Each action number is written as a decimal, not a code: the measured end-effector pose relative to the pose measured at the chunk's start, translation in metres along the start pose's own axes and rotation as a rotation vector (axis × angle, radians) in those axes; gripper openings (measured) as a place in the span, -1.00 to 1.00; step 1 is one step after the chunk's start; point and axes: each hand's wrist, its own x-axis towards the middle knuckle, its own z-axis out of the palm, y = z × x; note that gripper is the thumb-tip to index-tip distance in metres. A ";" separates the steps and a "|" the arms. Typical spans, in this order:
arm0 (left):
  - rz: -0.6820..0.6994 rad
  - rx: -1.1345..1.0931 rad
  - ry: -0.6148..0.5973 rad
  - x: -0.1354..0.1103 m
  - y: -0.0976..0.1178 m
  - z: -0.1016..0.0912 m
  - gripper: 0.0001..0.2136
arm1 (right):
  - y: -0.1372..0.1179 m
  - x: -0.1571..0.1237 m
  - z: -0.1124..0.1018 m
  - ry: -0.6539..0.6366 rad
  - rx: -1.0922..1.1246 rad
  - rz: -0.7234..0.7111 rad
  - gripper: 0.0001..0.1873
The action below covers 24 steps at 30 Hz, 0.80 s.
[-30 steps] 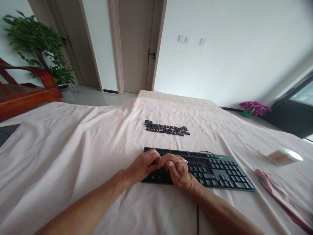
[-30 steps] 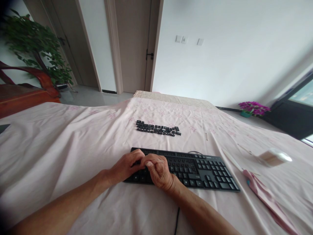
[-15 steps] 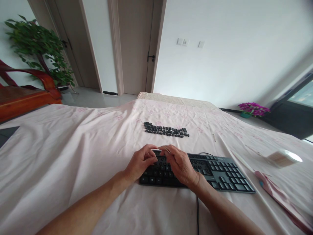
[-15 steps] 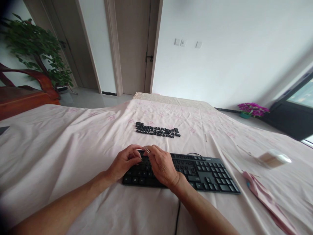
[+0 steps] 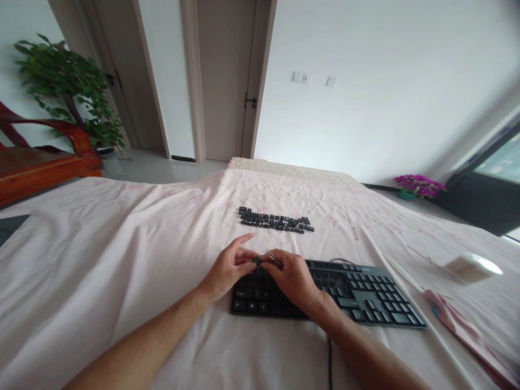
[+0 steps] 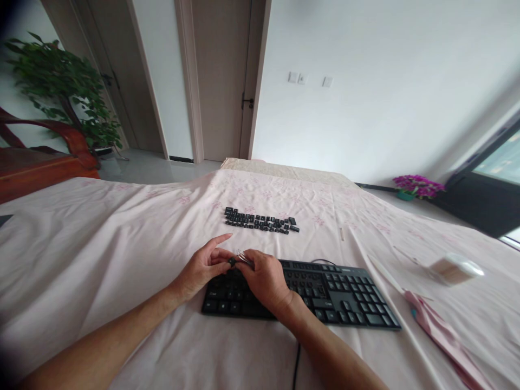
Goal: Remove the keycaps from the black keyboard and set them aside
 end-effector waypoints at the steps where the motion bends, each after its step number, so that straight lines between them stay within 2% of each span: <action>1: -0.004 -0.001 -0.001 0.000 0.000 0.000 -0.33 | 0.000 0.000 -0.001 0.001 0.008 0.003 -0.88; 4: -0.018 0.002 0.003 0.000 -0.001 -0.001 -0.32 | -0.004 0.002 -0.004 -0.011 0.047 -0.001 -0.85; 10: -0.032 -0.042 0.002 0.002 -0.001 0.000 -0.23 | -0.009 0.005 -0.009 -0.078 0.019 -0.114 -0.84; 16: 0.000 -0.060 0.040 0.004 -0.004 -0.002 -0.23 | -0.009 0.007 -0.010 -0.107 -0.044 -0.045 -0.92; 20: 0.080 0.130 0.156 0.003 -0.006 -0.001 -0.47 | -0.001 0.037 -0.021 -0.046 -0.109 -0.039 -0.91; 24: 0.204 0.464 0.221 0.002 -0.009 -0.002 -0.68 | 0.013 0.094 -0.028 0.070 -0.191 0.081 -0.84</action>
